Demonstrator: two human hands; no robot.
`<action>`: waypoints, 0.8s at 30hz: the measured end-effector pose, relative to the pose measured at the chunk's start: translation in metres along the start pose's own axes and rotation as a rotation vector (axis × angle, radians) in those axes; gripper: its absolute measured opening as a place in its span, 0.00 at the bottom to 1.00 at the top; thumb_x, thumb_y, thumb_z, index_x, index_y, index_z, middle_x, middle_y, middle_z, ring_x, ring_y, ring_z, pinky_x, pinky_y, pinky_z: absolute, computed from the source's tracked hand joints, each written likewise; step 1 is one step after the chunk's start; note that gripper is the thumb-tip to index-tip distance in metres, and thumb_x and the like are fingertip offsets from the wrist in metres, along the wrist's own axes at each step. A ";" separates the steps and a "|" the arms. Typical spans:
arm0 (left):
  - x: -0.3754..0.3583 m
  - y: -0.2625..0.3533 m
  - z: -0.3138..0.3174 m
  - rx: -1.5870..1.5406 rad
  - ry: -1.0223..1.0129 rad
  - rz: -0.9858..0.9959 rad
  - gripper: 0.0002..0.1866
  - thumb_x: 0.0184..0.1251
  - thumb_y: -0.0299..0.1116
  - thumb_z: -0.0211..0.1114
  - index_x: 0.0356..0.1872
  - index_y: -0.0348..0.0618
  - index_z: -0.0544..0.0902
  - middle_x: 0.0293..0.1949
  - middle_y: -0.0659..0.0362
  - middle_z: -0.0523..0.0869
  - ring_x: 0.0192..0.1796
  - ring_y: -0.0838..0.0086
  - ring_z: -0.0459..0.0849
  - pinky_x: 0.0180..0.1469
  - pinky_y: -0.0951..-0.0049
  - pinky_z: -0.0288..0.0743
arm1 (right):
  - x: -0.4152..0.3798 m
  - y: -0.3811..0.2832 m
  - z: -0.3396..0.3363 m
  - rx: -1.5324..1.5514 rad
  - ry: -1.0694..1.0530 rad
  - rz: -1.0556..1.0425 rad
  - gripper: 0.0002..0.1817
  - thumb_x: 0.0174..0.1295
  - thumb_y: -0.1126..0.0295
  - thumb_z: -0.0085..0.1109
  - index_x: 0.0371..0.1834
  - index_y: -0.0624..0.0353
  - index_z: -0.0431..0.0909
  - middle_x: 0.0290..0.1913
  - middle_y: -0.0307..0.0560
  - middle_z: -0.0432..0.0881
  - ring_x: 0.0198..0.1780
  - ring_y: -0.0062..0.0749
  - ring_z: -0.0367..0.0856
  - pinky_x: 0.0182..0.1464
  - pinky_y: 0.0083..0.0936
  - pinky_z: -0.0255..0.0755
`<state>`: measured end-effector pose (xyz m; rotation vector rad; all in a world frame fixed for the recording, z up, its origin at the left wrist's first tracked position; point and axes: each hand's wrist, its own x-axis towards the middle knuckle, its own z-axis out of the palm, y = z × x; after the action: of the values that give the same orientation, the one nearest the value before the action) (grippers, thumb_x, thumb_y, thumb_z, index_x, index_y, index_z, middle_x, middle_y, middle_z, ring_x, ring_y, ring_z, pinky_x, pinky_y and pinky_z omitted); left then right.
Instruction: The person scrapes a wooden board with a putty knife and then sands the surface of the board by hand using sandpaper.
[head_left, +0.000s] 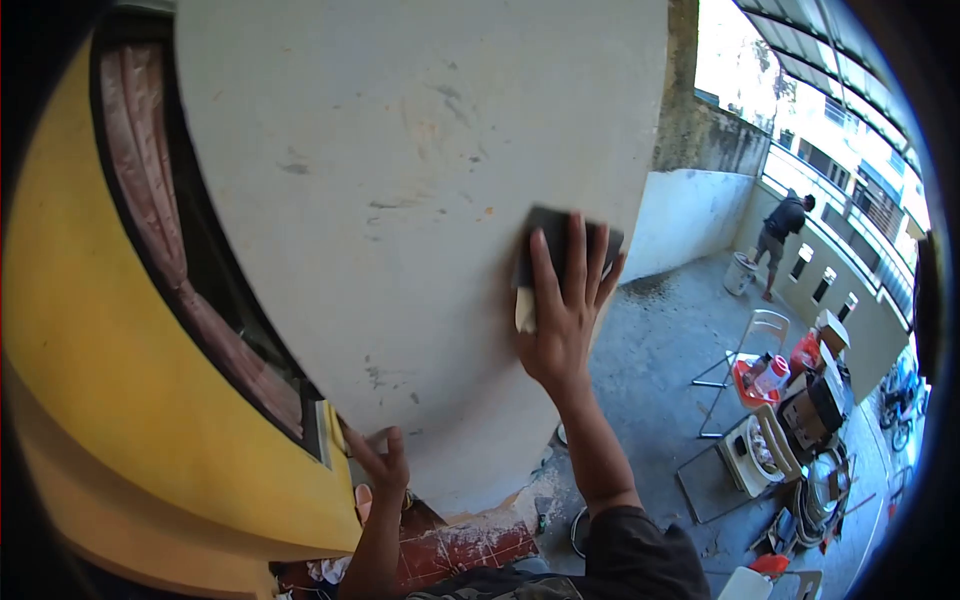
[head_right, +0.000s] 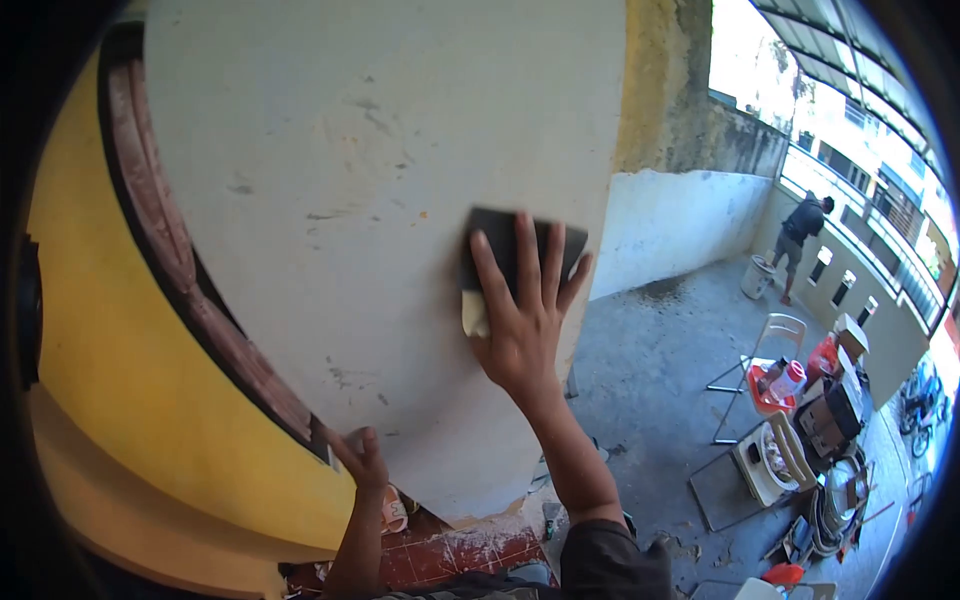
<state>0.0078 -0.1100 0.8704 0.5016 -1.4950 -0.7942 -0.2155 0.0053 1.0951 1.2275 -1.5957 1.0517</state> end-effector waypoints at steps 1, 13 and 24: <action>-0.003 -0.002 -0.003 0.063 0.012 -0.010 0.51 0.76 0.50 0.63 0.82 0.32 0.39 0.80 0.38 0.52 0.79 0.49 0.57 0.77 0.51 0.54 | -0.003 0.004 0.003 0.005 0.023 -0.004 0.39 0.57 0.68 0.59 0.78 0.42 0.69 0.84 0.60 0.54 0.85 0.67 0.40 0.80 0.69 0.22; 0.005 0.049 0.006 0.566 0.106 0.027 0.47 0.74 0.52 0.53 0.80 0.26 0.48 0.79 0.32 0.53 0.80 0.42 0.56 0.79 0.47 0.52 | -0.004 0.040 0.004 0.014 -0.006 0.014 0.38 0.60 0.58 0.63 0.78 0.36 0.70 0.85 0.57 0.52 0.86 0.67 0.37 0.78 0.72 0.19; 0.017 0.047 0.037 0.525 0.284 0.218 0.51 0.75 0.64 0.49 0.82 0.29 0.46 0.81 0.35 0.52 0.81 0.47 0.57 0.78 0.48 0.55 | -0.067 0.072 0.015 0.191 -0.066 0.046 0.40 0.58 0.56 0.66 0.79 0.32 0.69 0.86 0.55 0.50 0.86 0.64 0.33 0.76 0.76 0.16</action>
<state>-0.0228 -0.0853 0.9181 0.7886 -1.4530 -0.1407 -0.2765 0.0207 1.0187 1.3692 -1.6091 1.2276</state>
